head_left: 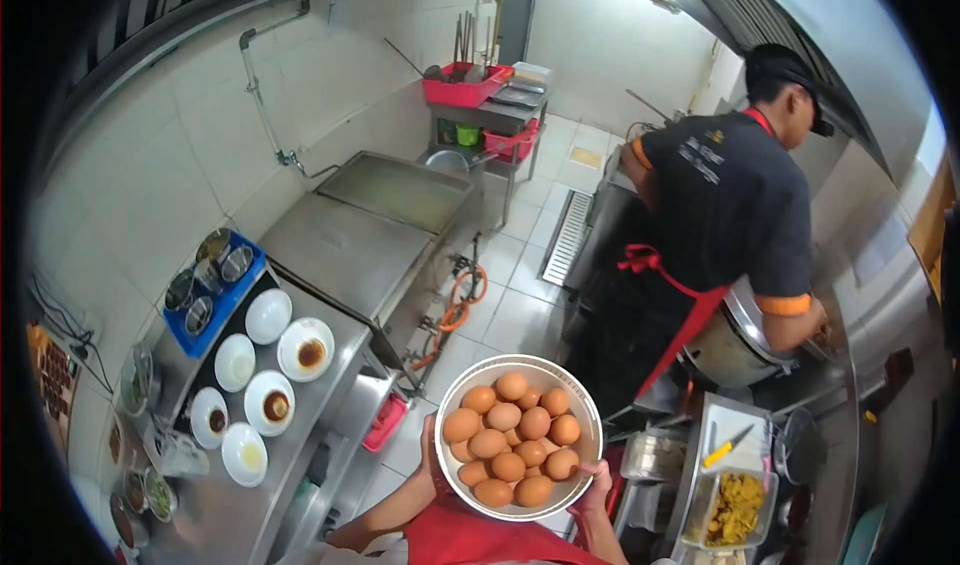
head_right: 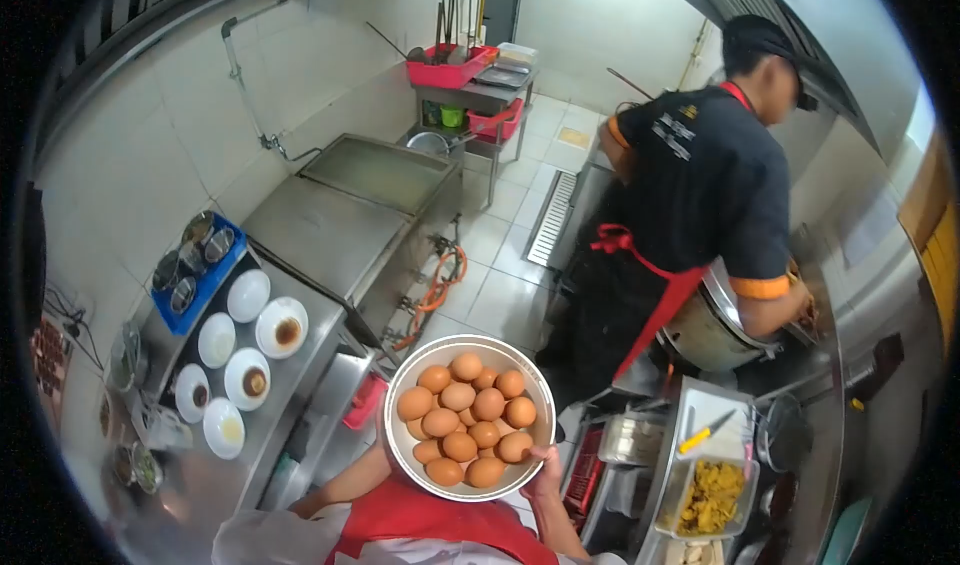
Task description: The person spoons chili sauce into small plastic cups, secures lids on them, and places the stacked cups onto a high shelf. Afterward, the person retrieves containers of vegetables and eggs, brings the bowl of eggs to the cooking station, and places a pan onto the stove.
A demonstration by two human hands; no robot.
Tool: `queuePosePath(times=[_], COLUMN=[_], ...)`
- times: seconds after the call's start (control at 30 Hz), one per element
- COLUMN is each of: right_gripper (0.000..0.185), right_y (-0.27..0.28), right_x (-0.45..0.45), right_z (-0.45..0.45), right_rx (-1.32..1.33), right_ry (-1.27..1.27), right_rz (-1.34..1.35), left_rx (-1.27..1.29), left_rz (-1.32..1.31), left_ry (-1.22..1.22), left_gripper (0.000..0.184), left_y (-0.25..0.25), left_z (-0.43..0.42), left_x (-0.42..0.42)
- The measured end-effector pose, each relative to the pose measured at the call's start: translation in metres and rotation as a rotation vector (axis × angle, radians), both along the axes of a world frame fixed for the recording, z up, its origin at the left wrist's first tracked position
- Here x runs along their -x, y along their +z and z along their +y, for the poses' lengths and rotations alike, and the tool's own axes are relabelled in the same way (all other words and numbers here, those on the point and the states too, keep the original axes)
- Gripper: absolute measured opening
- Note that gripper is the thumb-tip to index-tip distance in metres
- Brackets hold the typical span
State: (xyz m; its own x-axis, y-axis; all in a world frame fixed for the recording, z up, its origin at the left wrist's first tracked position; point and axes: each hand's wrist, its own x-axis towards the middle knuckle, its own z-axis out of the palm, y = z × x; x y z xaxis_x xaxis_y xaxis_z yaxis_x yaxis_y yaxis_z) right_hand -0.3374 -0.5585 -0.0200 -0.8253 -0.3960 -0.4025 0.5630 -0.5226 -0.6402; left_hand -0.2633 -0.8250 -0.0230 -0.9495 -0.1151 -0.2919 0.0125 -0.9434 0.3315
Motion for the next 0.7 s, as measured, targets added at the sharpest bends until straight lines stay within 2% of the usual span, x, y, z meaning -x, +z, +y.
queuePosePath(times=[0.07,0.1,0.13,0.3,0.43,0.47,0.53,0.57,0.63,0.7], right_gripper=[0.067,0.066,0.066,0.07,0.07,0.07,0.07,0.069,0.065,0.062], right_y=[0.016,0.024,0.021,0.045,0.077,0.083,0.092,0.101,0.139,0.16], right_x=[0.041,0.062,0.089,0.231,0.372,0.412,0.487,0.532,0.605,0.673], right_z=[-0.051,-0.075,-0.093,-0.178,-0.247,-0.265,-0.297,-0.318,-0.365,-0.394], right_rx=[-0.007,-0.027,0.059,-0.008,-0.041,-0.045,-0.021,0.017,0.0,0.03], right_ry=[0.015,0.008,0.05,0.063,0.122,0.145,0.22,0.277,0.281,0.406], right_rz=[0.01,0.026,0.036,0.08,0.159,0.163,0.13,0.128,0.213,0.212], left_rx=[0.106,-0.023,-0.012,0.045,0.152,0.168,0.213,0.2,0.211,0.209], left_rz=[0.009,-0.044,-0.039,-0.124,-0.007,0.099,0.064,0.104,0.149,0.171], left_ry=[0.032,0.091,0.111,0.259,0.331,0.377,0.42,0.44,0.491,0.548], left_gripper=[0.079,0.074,0.071,0.057,0.059,0.06,0.064,0.067,0.069,0.071], left_y=[0.009,0.007,0.015,0.014,0.031,0.037,0.034,0.01,0.038,0.073], left_z=[-0.044,-0.063,-0.082,-0.155,-0.209,-0.223,-0.247,-0.272,-0.3,-0.312], left_x=[0.037,0.055,0.078,0.208,0.334,0.369,0.424,0.464,0.538,0.585])
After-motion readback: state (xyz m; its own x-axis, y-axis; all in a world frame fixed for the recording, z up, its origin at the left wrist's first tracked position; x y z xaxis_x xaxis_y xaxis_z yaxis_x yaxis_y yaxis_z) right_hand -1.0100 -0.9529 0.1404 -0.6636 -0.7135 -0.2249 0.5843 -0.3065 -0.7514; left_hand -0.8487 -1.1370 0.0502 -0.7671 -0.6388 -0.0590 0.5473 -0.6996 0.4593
